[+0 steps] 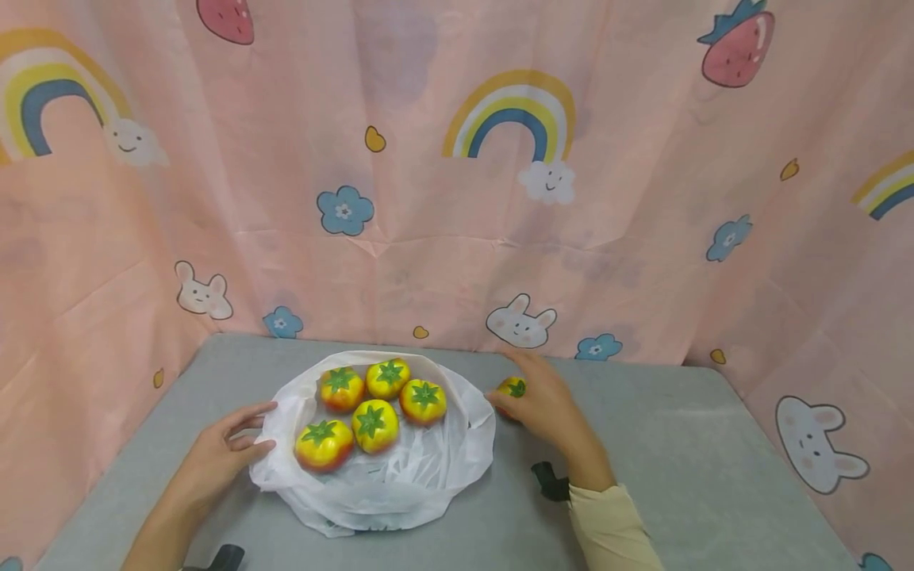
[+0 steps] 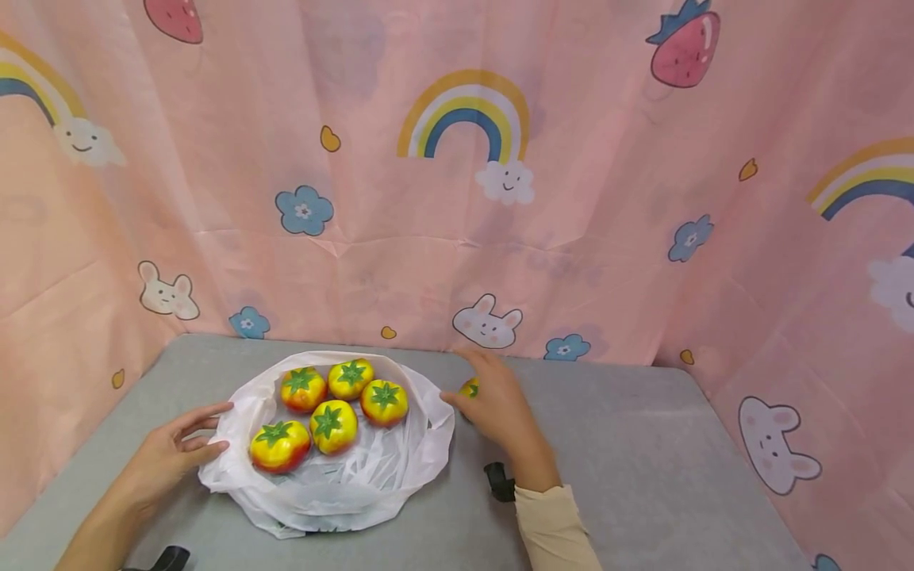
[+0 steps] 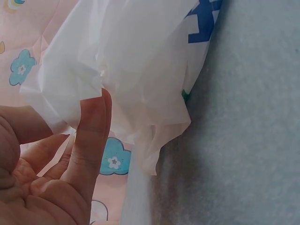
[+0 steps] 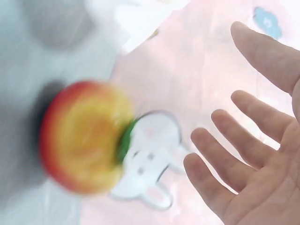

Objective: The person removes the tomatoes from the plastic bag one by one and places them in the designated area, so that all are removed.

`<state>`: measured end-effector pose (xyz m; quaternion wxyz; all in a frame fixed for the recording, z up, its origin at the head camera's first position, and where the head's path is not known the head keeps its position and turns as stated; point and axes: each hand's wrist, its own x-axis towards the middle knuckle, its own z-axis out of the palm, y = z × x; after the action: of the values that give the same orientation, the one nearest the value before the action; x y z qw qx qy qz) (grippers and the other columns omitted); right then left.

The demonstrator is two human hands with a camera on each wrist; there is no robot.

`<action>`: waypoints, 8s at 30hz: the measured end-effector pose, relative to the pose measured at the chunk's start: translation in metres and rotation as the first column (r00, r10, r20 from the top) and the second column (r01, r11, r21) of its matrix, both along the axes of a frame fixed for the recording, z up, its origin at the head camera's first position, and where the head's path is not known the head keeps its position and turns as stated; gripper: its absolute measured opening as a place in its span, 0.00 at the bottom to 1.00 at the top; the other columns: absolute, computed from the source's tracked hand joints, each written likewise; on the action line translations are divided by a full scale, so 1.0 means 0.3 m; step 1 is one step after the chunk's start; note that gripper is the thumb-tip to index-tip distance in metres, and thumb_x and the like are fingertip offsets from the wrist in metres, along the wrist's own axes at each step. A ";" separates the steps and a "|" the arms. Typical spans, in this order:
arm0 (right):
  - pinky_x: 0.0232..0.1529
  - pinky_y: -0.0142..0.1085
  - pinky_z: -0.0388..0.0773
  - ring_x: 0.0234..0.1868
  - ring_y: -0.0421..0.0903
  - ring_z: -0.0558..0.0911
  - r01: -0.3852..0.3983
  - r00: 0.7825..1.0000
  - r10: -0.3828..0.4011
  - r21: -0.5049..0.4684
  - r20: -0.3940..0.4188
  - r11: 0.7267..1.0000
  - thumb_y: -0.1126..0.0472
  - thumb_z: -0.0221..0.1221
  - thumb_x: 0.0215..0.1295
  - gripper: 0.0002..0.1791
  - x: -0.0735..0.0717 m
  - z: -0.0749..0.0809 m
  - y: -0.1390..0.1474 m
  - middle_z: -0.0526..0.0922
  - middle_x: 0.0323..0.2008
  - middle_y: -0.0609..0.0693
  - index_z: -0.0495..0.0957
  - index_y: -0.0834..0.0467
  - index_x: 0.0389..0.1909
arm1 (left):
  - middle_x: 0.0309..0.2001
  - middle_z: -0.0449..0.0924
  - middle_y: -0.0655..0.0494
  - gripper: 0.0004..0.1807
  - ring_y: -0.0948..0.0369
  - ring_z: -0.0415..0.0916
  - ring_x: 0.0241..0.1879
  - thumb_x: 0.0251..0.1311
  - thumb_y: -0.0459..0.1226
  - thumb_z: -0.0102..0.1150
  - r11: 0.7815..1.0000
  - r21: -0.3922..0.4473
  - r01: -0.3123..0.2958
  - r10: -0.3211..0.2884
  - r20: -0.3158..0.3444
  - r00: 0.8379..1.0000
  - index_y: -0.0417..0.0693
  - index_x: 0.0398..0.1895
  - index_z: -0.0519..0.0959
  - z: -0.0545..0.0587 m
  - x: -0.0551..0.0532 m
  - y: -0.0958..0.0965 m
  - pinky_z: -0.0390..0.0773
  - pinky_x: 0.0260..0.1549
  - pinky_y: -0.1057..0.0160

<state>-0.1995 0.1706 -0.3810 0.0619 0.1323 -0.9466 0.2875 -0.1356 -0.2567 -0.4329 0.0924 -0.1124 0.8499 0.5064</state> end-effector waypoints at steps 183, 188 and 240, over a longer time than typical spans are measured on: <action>0.59 0.58 0.76 0.59 0.64 0.75 0.179 0.967 -0.172 -0.021 0.186 0.984 0.42 0.67 0.61 0.48 -0.019 -0.121 0.360 0.67 0.68 0.69 0.58 0.62 0.75 | 0.67 0.65 0.36 0.36 0.43 0.75 0.61 0.63 0.39 0.65 1.000 0.009 -0.027 0.028 -0.016 0.999 0.51 0.74 0.64 0.032 0.010 -0.001 0.82 0.53 0.54; 0.60 0.59 0.74 0.60 0.66 0.74 0.163 0.964 -0.162 0.012 0.209 0.987 0.42 0.66 0.61 0.49 -0.031 -0.160 0.377 0.67 0.68 0.71 0.58 0.65 0.74 | 0.67 0.64 0.37 0.36 0.46 0.76 0.58 0.63 0.39 0.65 0.999 0.009 -0.037 0.037 -0.011 0.999 0.51 0.74 0.64 0.036 0.009 -0.003 0.83 0.52 0.55; 0.64 0.62 0.70 0.67 0.66 0.69 0.151 0.949 -0.140 -0.020 0.283 0.988 0.44 0.68 0.59 0.49 -0.043 -0.179 0.359 0.65 0.72 0.64 0.56 0.57 0.76 | 0.67 0.64 0.36 0.37 0.40 0.71 0.64 0.63 0.41 0.65 0.999 -0.008 -0.031 0.031 0.003 1.000 0.52 0.75 0.63 0.026 0.005 0.013 0.78 0.58 0.48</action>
<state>-0.2122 0.2784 -0.4347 -0.0495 0.0188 -0.9468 0.3174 -0.1343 -0.2527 -0.4250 0.0855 -0.1268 0.8500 0.5040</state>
